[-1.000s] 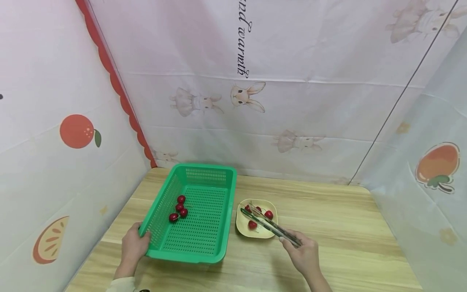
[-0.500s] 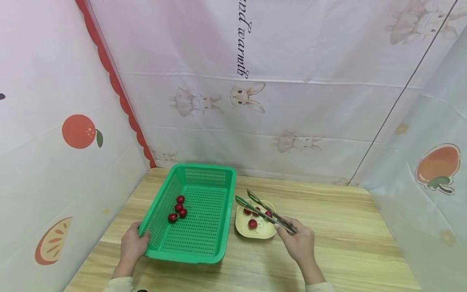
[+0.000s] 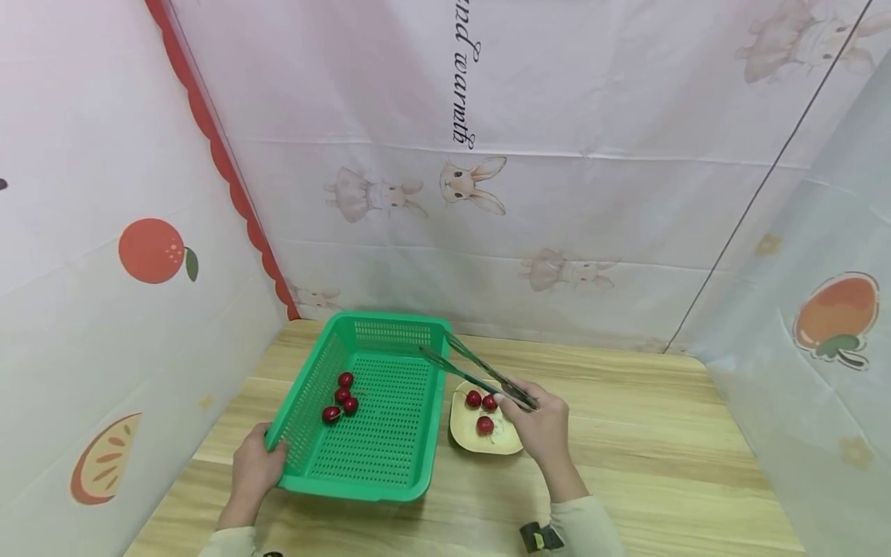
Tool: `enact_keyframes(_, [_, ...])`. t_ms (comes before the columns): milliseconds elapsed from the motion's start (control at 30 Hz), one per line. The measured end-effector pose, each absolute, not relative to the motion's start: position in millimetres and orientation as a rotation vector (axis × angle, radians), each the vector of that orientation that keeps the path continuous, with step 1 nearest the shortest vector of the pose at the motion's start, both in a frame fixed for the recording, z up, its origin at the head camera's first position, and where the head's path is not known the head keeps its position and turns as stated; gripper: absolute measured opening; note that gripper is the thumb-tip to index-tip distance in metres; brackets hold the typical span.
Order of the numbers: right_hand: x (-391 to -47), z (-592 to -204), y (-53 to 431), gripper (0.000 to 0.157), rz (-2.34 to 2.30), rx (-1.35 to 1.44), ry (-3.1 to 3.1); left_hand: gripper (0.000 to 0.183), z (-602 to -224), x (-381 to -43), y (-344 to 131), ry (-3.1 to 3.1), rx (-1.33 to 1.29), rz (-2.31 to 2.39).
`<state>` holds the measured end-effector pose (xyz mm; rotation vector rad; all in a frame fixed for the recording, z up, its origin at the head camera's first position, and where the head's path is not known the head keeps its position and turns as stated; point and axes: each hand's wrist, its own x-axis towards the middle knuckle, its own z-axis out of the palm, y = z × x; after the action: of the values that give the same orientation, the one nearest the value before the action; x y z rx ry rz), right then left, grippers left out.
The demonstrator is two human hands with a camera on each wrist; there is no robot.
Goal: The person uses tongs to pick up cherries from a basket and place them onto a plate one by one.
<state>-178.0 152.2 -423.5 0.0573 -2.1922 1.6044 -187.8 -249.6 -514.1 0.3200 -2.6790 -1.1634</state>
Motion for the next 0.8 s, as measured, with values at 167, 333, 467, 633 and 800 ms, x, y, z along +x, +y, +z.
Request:
enact_keyframes(167, [-201,-434,147,0.032,1.627,0.108,-2.206,0.038,-513,-188,-249,-2.683,0.323,-1.156])
enact_keyframes(333, [-214,-428,133,0.034,1.683,0.184,-2.244,0.038,-511,-190,-249,-2.681,0.326,-1.147])
enact_keyframes(467, [-222,-422,121,0.036,1.729,0.201,-2.306,0.038,-510,-190,-249,-2.686,0.328,-1.149])
enact_keyframes(633, [-232,-421,106,0.036,1.743,0.249,-2.34,0.038,-509,-187,-248,-2.685,0.343,-1.143])
enact_keyframes(800, [-242,-424,90,0.038,1.751,0.29,-2.374,0.038,-510,-186,-249,-2.696,0.335,-1.121])
